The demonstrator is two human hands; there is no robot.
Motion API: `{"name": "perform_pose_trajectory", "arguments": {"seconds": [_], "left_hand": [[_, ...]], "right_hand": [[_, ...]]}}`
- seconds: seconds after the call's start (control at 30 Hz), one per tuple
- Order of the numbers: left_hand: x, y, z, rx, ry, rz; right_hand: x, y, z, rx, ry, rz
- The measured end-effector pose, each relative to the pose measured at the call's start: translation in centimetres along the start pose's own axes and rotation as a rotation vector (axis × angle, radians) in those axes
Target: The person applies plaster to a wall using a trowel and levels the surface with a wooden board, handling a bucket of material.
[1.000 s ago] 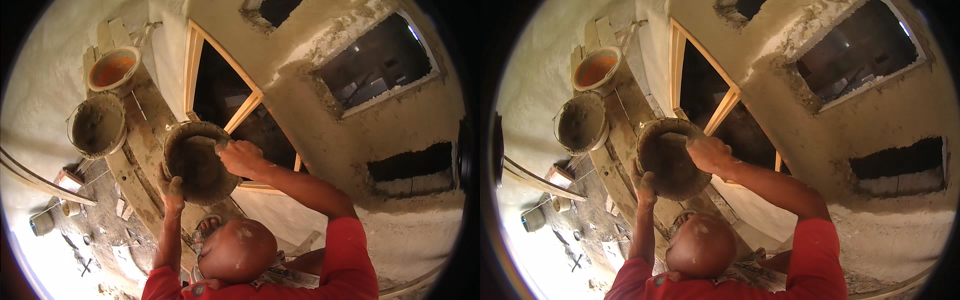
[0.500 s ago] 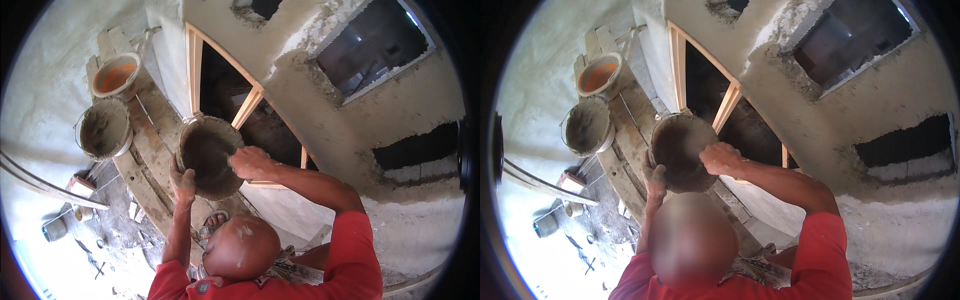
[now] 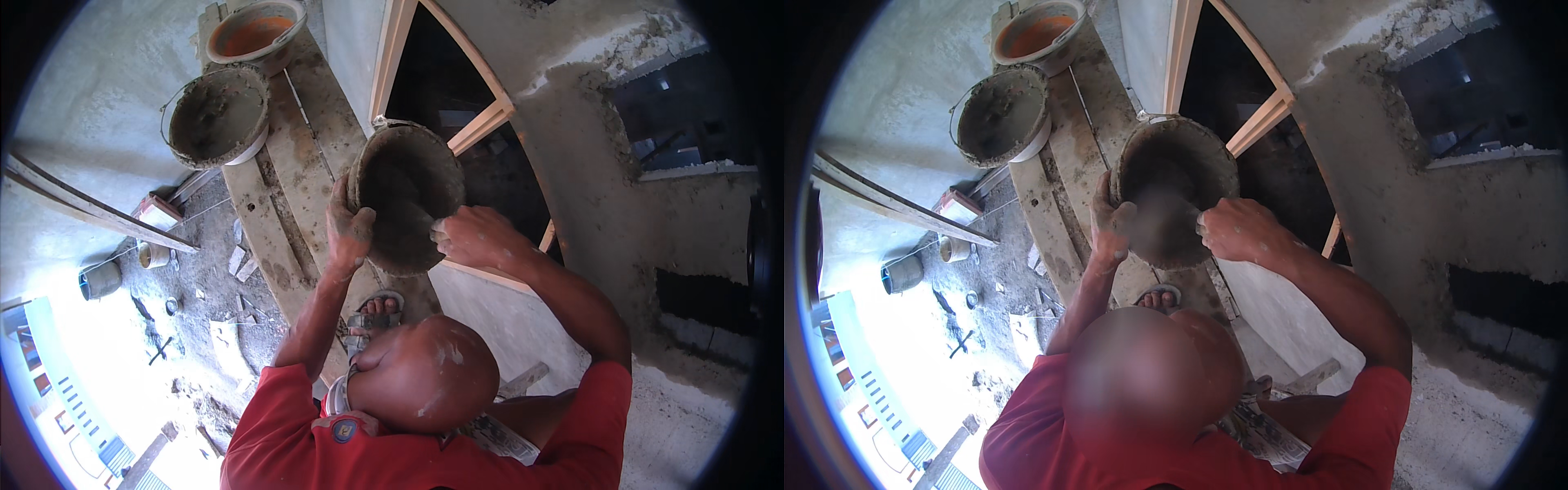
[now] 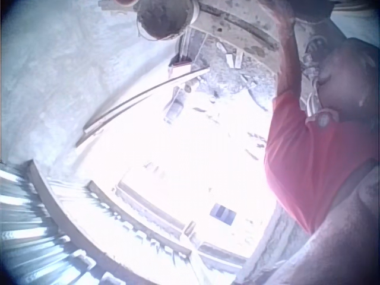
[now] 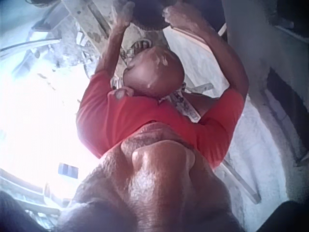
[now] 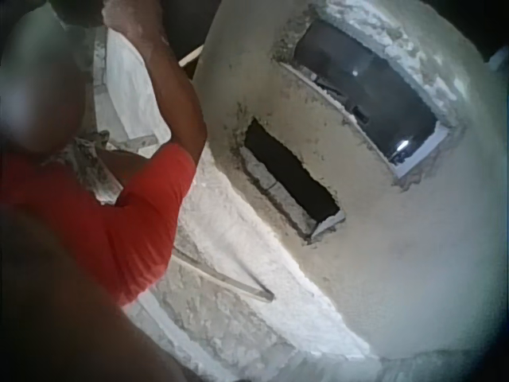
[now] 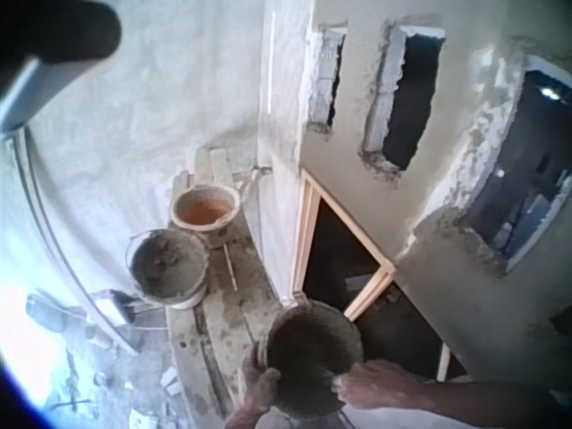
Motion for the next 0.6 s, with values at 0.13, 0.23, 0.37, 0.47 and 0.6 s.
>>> {"name": "perform_pose_trajectory", "arguments": {"seconds": [0.13, 0.23, 0.37, 0.47, 0.6], "left_hand": [[-0.4, -0.5, -0.2, 0.067, 0.004, -0.050], [-0.3, 0.2, -0.2, 0.018, 0.033, -0.053], [-0.4, 0.0, -1.8, 0.142, 0.091, -0.065], [-0.6, -0.5, -0.9, 0.057, 0.225, -0.072], [-1.4, -0.8, -1.8, 0.130, 0.103, -0.089]], "right_hand": [[-1.6, -2.2, -0.9, -0.118, 0.217, -0.040], [-2.4, -1.8, 1.0, -0.251, 0.173, -0.161], [-1.3, -3.1, -2.3, -0.337, 0.226, -0.111], [1.8, -2.6, -2.7, -0.267, 0.196, 0.053], [0.3, 0.9, -0.3, -0.089, 0.015, 0.122]]}}
Point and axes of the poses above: each hand's wrist, its own y-axis away from the middle knuckle, its own z-axis out of the back of the hand, x = y × z, the point moved 2 cm from there along -y, towards the middle knuckle, and after that the axes turned 12 degrees about y, right-handed, at the moved point
